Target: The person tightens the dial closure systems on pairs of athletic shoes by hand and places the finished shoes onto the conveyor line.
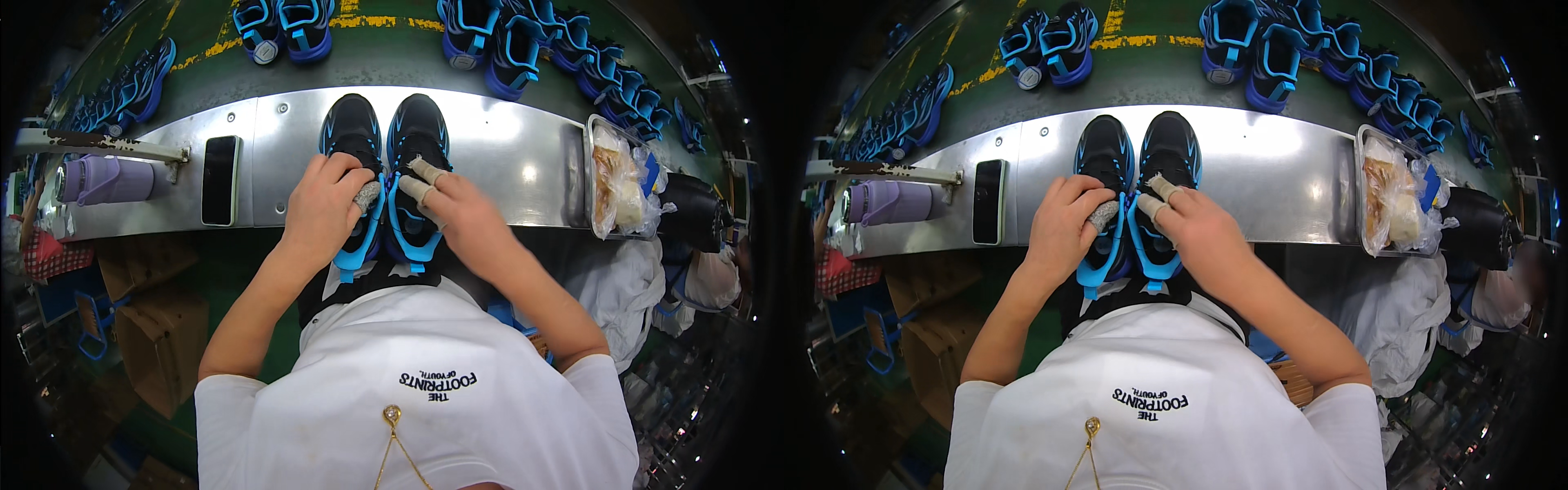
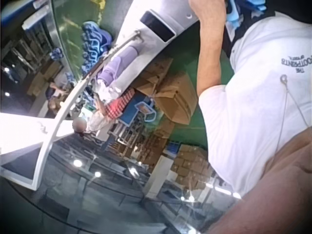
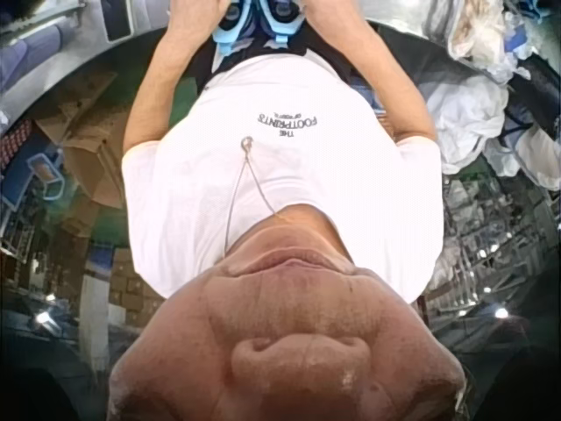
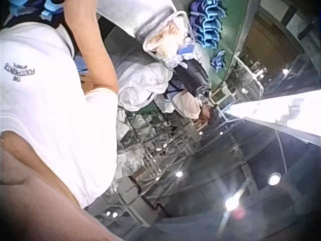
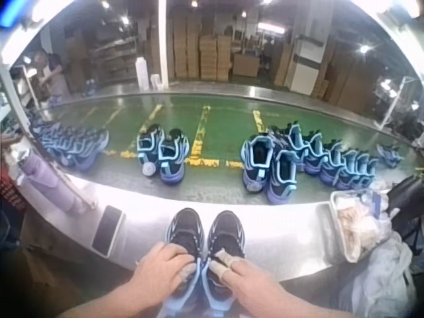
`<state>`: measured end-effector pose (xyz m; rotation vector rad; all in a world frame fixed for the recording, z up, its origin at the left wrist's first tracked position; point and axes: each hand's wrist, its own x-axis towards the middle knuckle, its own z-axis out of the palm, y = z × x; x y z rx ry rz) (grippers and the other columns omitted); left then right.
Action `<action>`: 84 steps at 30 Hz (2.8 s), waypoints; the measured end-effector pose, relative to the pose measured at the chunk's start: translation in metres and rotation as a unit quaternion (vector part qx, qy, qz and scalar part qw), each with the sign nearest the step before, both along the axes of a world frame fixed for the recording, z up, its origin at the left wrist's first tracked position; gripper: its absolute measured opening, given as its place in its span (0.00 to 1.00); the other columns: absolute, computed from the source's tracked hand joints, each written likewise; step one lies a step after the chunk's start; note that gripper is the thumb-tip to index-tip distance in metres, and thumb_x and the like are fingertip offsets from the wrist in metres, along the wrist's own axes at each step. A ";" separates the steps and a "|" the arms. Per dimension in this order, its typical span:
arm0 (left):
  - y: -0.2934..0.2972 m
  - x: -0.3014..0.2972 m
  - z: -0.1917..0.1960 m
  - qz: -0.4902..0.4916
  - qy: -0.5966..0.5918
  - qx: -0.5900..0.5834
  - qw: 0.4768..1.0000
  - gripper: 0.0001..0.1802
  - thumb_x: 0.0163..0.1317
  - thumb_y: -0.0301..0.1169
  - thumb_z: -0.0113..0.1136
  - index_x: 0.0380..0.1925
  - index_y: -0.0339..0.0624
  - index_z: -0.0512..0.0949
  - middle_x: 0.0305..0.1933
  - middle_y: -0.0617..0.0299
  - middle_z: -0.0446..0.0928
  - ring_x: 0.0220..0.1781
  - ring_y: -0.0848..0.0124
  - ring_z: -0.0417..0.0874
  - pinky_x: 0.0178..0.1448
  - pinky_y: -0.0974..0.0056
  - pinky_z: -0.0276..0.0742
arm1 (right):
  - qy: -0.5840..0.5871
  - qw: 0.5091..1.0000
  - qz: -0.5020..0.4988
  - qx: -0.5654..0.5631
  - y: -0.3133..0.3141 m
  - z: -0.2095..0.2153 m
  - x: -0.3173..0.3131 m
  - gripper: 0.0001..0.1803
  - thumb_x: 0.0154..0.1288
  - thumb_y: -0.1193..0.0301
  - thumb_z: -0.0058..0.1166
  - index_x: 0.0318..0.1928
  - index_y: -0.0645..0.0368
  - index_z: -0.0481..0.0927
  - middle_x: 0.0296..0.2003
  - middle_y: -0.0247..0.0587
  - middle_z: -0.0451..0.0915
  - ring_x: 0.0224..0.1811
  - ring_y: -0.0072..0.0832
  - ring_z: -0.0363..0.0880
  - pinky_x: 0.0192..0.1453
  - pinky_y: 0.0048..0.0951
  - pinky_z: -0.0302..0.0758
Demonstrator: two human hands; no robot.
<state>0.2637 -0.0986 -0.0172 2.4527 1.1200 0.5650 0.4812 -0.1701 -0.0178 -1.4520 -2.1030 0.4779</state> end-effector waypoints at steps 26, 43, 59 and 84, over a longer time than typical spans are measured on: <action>-0.002 -0.017 0.004 0.044 -0.150 -0.162 0.974 0.18 0.53 0.15 0.57 0.44 0.37 0.83 0.46 0.54 0.80 0.44 0.65 0.82 0.49 0.67 0.78 | 0.106 0.992 -0.015 -0.064 0.014 0.009 0.009 0.20 0.55 0.79 0.64 0.50 0.56 0.81 0.35 0.41 0.76 0.41 0.41 0.74 0.46 0.38 0.75; 0.007 -0.030 0.008 -0.021 -0.107 -0.161 0.981 0.20 0.51 0.15 0.54 0.44 0.41 0.84 0.53 0.57 0.78 0.55 0.60 0.78 0.57 0.62 0.73 | 0.182 0.978 -0.030 -0.098 0.019 0.011 0.009 0.21 0.55 0.78 0.64 0.52 0.57 0.79 0.39 0.41 0.77 0.42 0.43 0.72 0.48 0.39 0.73; -0.004 -0.030 -0.019 -0.045 -0.069 0.100 0.992 0.33 0.36 0.11 0.56 0.49 0.39 0.81 0.54 0.57 0.81 0.50 0.55 0.78 0.56 0.56 0.74 | 0.125 0.991 -0.004 -0.044 0.017 0.010 0.007 0.15 0.56 0.81 0.61 0.46 0.60 0.78 0.37 0.43 0.76 0.43 0.44 0.73 0.48 0.40 0.73; 0.006 -0.014 0.009 -0.016 -0.187 -0.237 0.953 0.18 0.53 0.17 0.57 0.45 0.40 0.81 0.37 0.64 0.74 0.35 0.74 0.71 0.43 0.69 0.70 | 0.151 0.982 -0.010 -0.117 0.014 -0.002 0.015 0.30 0.54 0.78 0.66 0.61 0.52 0.80 0.45 0.38 0.79 0.45 0.30 0.75 0.52 0.30 0.74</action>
